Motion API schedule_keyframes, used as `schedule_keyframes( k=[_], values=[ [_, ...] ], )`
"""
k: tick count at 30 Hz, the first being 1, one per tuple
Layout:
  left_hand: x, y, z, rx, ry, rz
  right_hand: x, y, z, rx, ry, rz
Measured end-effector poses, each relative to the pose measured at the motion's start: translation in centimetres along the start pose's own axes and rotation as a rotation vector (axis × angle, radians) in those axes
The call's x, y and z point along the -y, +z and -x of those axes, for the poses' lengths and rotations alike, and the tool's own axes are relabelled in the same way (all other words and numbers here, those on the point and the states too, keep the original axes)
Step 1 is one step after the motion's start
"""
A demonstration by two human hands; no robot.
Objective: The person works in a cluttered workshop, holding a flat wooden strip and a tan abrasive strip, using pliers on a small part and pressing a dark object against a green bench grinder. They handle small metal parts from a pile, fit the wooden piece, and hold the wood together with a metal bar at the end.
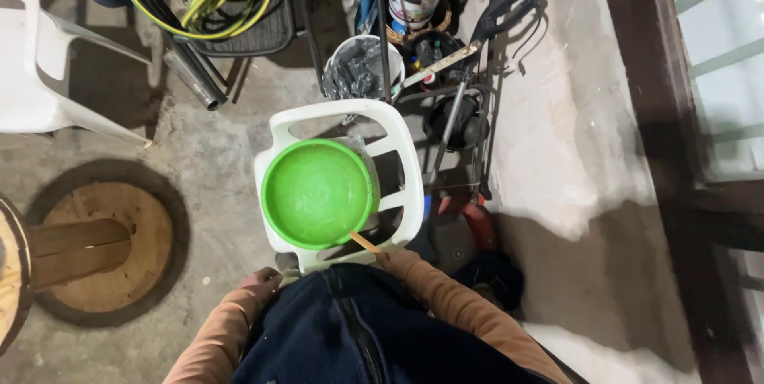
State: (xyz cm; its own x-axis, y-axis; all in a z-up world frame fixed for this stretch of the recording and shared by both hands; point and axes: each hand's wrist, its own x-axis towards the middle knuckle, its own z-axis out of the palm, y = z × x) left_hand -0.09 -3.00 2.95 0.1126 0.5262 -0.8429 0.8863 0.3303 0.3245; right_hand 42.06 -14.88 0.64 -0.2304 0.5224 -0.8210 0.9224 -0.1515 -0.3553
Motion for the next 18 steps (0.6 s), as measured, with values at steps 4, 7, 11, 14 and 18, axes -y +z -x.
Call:
schedule_keyframes(
  k=[4, 7, 11, 14, 18],
  values=[
    [0.2, -0.1, 0.0, 0.022, 0.016, 0.032, 1.7, -2.1, 1.1, -0.047, -0.073, -0.432],
    [2.1, 1.0, -1.4, 0.001, 0.009, 0.028, 0.3, 1.8, -2.4, -0.055, -0.289, -0.821],
    [6.8, 3.6, -3.4, -0.041, 0.098, 0.027, 3.6, -1.5, 2.7, -0.208, -0.348, -0.369],
    [8.6, 5.0, -2.7, -0.025, 0.074, 0.063, 2.5, 1.0, -1.6, -0.049, 0.058, -0.314],
    [6.4, 3.9, 1.9, -0.077, 0.092, 0.103, 6.9, -2.5, 2.0, 0.064, 0.244, -0.303]
  ],
)
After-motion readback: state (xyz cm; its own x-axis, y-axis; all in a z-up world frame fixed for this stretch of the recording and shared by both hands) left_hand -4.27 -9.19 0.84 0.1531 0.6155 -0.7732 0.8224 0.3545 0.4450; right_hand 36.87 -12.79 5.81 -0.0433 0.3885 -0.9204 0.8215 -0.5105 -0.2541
